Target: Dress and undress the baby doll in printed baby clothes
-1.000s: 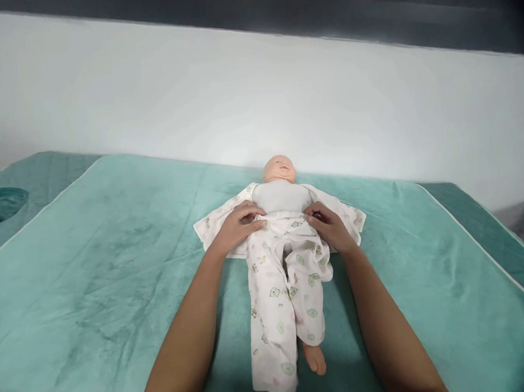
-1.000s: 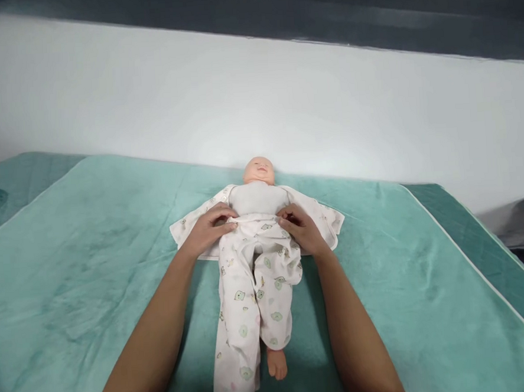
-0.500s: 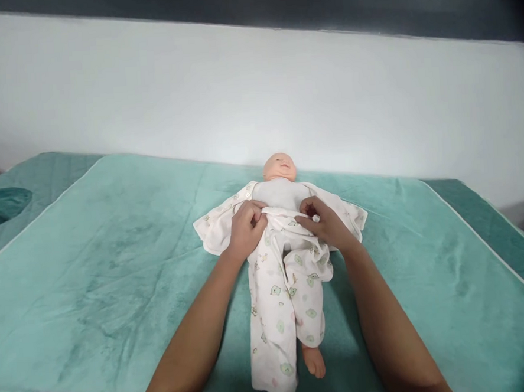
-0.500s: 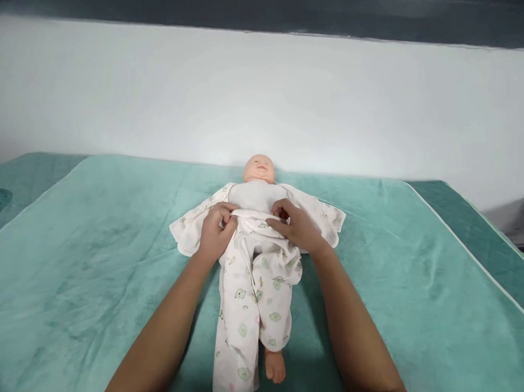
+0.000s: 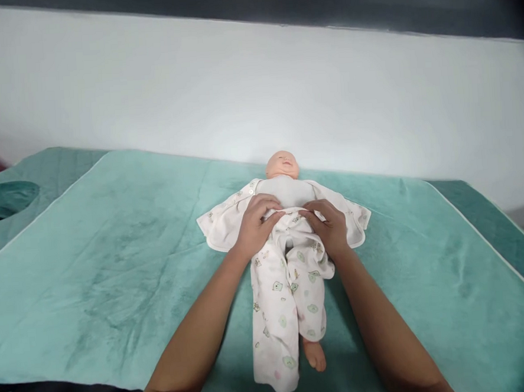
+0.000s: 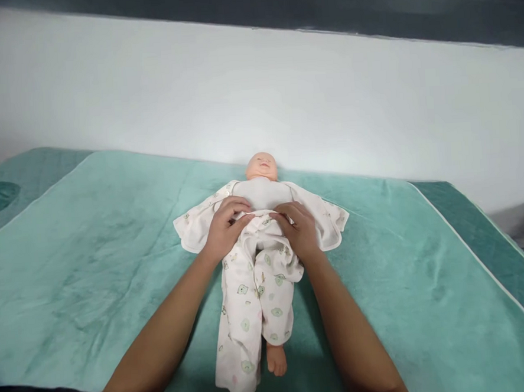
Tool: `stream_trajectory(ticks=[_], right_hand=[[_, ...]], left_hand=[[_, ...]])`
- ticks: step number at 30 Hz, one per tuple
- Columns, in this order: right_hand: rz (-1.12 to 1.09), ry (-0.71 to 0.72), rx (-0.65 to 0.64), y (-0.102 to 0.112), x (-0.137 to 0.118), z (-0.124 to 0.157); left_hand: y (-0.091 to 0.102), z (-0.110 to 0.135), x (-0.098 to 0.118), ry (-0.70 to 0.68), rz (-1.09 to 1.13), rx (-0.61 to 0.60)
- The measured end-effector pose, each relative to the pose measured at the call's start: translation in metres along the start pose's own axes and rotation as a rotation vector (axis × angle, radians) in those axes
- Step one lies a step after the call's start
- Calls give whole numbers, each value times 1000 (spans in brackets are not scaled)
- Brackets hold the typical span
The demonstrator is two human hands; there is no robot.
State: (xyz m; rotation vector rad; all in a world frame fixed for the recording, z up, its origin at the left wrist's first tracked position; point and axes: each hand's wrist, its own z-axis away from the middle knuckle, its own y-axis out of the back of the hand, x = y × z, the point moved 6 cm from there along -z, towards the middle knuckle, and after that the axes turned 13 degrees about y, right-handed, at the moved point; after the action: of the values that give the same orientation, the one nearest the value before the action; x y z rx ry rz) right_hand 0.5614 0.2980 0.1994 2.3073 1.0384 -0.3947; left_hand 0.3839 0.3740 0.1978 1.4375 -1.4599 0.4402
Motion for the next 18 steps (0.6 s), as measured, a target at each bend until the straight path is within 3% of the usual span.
stream_trajectory(ticks=[4,8,11,14,18], right_hand=[[59,8,-76,-6,5,-1],[223,-147,-243,-9,24,-10],[291,-261,-266,-11,43,-25],[109,-381,-224,-21,62,-32],[-245,-534,-44,-29,76,-19]], left_hand=[[-6,-1,-1,13,-101,29],[-10,-19,-10,155,-218,-24],[-10,-36,-20,263,-286,12],[-10,-47,-33,364,-207,76],[-7,-47,-45,409,-37,119]])
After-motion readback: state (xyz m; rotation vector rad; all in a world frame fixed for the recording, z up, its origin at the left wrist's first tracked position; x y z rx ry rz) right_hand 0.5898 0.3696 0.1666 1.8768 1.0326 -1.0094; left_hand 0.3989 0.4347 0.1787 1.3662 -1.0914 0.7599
